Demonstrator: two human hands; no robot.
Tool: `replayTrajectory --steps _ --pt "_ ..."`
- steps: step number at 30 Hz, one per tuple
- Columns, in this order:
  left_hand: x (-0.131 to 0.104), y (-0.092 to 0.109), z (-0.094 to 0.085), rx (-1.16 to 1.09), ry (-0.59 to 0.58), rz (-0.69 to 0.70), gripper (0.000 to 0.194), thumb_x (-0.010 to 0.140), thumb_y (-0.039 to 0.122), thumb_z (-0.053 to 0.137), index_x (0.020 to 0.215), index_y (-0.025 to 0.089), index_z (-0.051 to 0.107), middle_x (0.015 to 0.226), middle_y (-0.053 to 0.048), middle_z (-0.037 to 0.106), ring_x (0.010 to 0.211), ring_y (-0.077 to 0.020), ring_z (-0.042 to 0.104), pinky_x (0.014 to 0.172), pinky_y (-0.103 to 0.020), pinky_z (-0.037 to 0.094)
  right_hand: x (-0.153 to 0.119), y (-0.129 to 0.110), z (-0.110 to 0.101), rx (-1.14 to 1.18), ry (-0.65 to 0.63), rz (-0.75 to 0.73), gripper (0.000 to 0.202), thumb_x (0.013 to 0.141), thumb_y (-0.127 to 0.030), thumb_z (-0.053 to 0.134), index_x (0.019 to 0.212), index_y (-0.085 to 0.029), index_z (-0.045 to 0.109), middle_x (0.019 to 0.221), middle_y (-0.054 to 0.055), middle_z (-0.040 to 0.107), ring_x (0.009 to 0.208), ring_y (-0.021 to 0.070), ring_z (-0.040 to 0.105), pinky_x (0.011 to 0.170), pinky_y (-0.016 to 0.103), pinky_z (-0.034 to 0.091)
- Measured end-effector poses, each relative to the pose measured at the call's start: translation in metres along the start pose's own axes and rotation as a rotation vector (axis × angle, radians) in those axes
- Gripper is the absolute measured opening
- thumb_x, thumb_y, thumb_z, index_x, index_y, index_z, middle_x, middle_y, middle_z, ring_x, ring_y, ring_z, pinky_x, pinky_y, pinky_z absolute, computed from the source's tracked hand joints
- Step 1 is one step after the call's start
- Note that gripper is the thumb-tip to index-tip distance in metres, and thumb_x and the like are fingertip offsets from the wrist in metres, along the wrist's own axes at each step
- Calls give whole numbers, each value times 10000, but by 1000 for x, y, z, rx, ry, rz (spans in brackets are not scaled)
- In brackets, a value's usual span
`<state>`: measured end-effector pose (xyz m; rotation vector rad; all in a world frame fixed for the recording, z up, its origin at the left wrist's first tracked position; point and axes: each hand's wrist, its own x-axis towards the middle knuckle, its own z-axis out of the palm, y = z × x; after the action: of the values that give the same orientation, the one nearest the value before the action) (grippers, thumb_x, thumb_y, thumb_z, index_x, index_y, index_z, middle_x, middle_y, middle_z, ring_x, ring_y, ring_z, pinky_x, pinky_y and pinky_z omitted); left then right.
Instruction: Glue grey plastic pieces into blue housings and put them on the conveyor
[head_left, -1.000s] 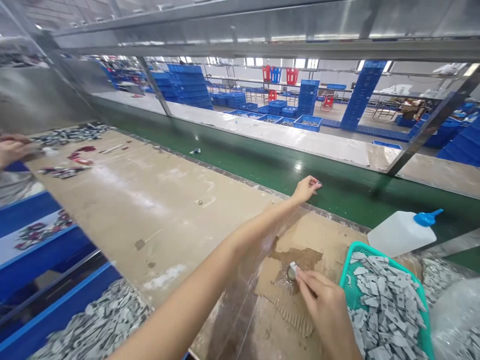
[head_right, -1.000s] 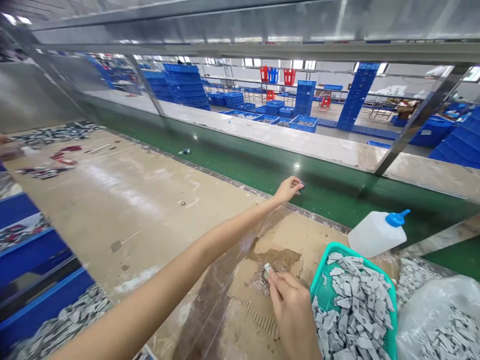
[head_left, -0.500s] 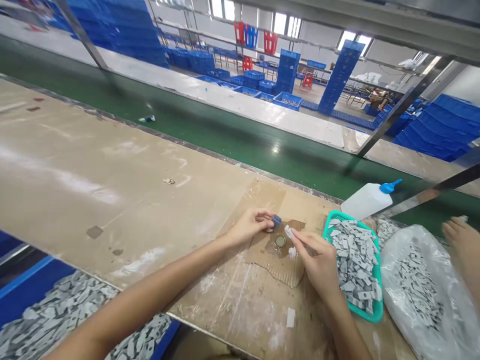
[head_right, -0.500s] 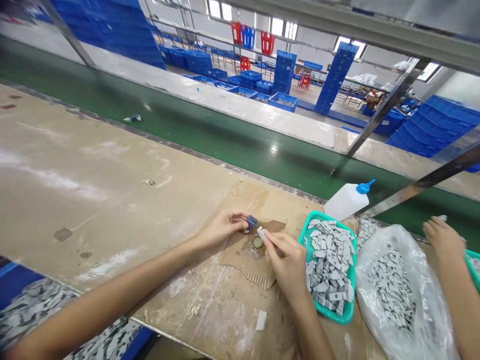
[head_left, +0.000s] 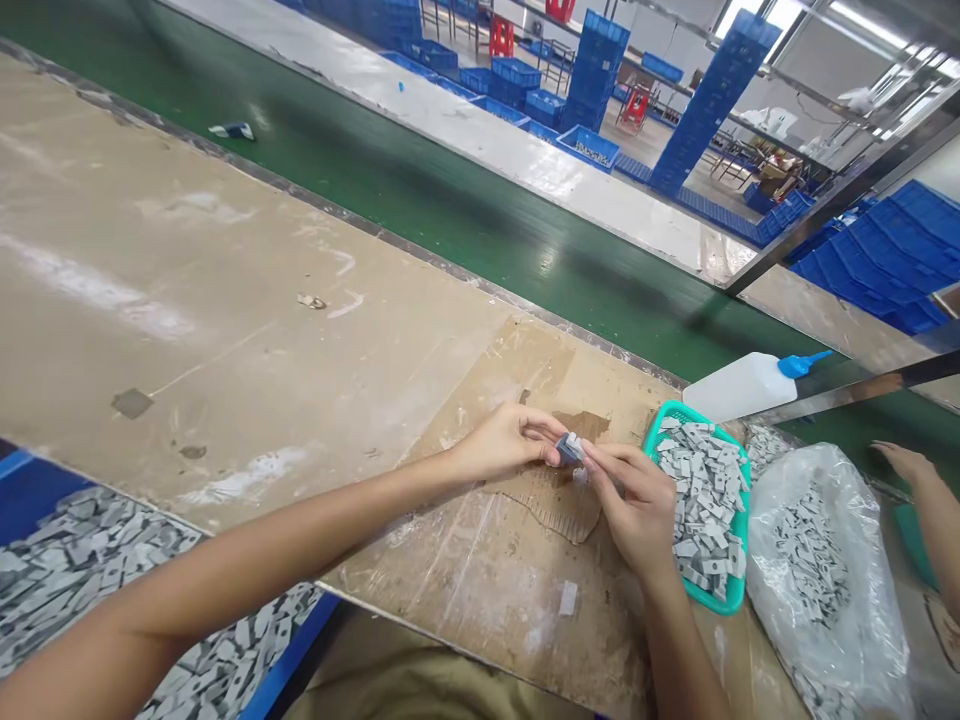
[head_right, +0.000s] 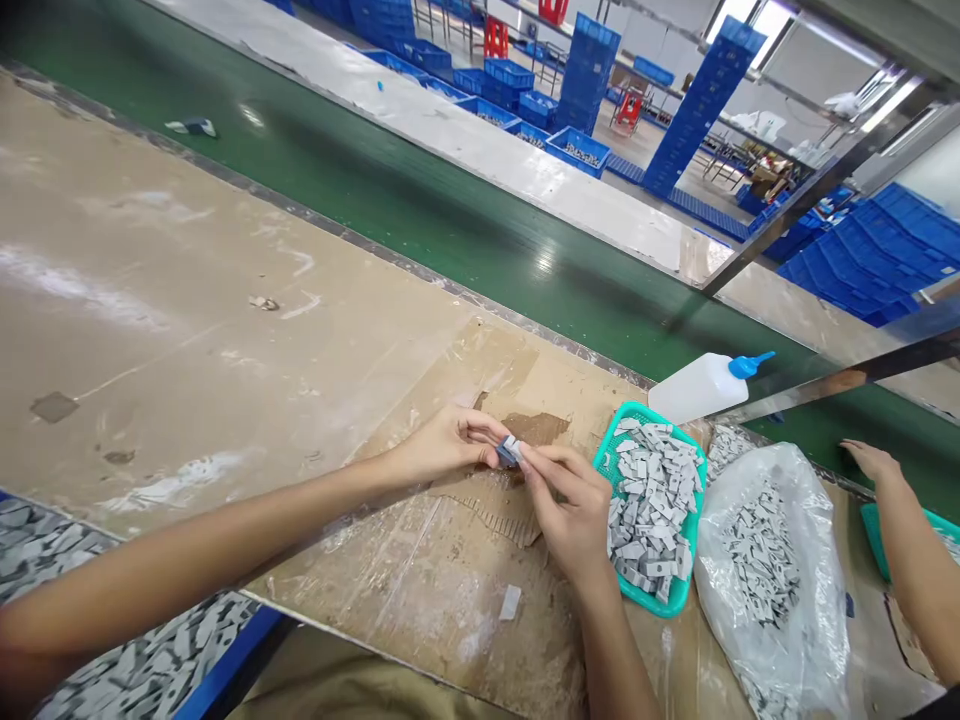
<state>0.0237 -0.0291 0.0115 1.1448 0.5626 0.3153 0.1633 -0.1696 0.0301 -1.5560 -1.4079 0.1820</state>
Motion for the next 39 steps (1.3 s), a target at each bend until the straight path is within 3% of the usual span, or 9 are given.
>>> replayTrajectory --steps 12,24,27,30,33,36,39 --pt "-9 -4 9 27 140 62 156 647 102 759 796 146 751 756 -37 765 725 -163 718 750 -262 570 3 3 1 60 -88 14 278 920 -169 616 1105 -321 758 839 25 724 727 137 666 637 251 541" --pt "-8 1 5 177 158 60 125 685 75 702 799 122 721 727 -47 742 705 -166 694 700 -262 547 -2 11 9 -3 -184 -124 407 936 -97 538 1232 -327 696 846 14 676 740 120 652 663 219 543" --pt "-9 6 2 197 121 120 126 720 103 708 846 120 713 769 -60 734 740 -168 682 704 -265 541 -1 9 9 1 -196 -126 452 954 -94 500 1305 -342 641 912 22 681 779 121 664 705 228 549" --pt "-12 12 -4 82 27 230 319 761 157 734 1077 155 690 850 -54 720 784 -169 683 715 -263 542 0 5 7 -16 -159 -83 463 956 -147 552 1380 -330 573 1015 37 687 880 144 670 771 253 550" --pt "-10 12 -12 -181 -79 158 308 798 184 719 1101 177 663 842 -38 685 773 -184 706 767 -324 581 -1 2 4 -59 -27 -60 448 957 -186 572 1390 -302 564 1027 44 699 921 158 669 797 266 543" --pt "-5 9 -22 -428 -46 17 205 765 66 641 951 152 645 790 -29 655 718 -170 703 775 -342 607 -2 1 2 -90 102 -22 377 962 -194 564 1325 -277 627 971 39 713 874 148 669 771 259 531" --pt "-1 7 -29 -553 22 -45 348 657 -36 540 948 142 611 776 -30 654 671 -147 688 718 -288 614 -3 2 2 -120 155 39 324 968 -235 556 1271 -250 670 954 47 722 854 150 667 766 269 520"
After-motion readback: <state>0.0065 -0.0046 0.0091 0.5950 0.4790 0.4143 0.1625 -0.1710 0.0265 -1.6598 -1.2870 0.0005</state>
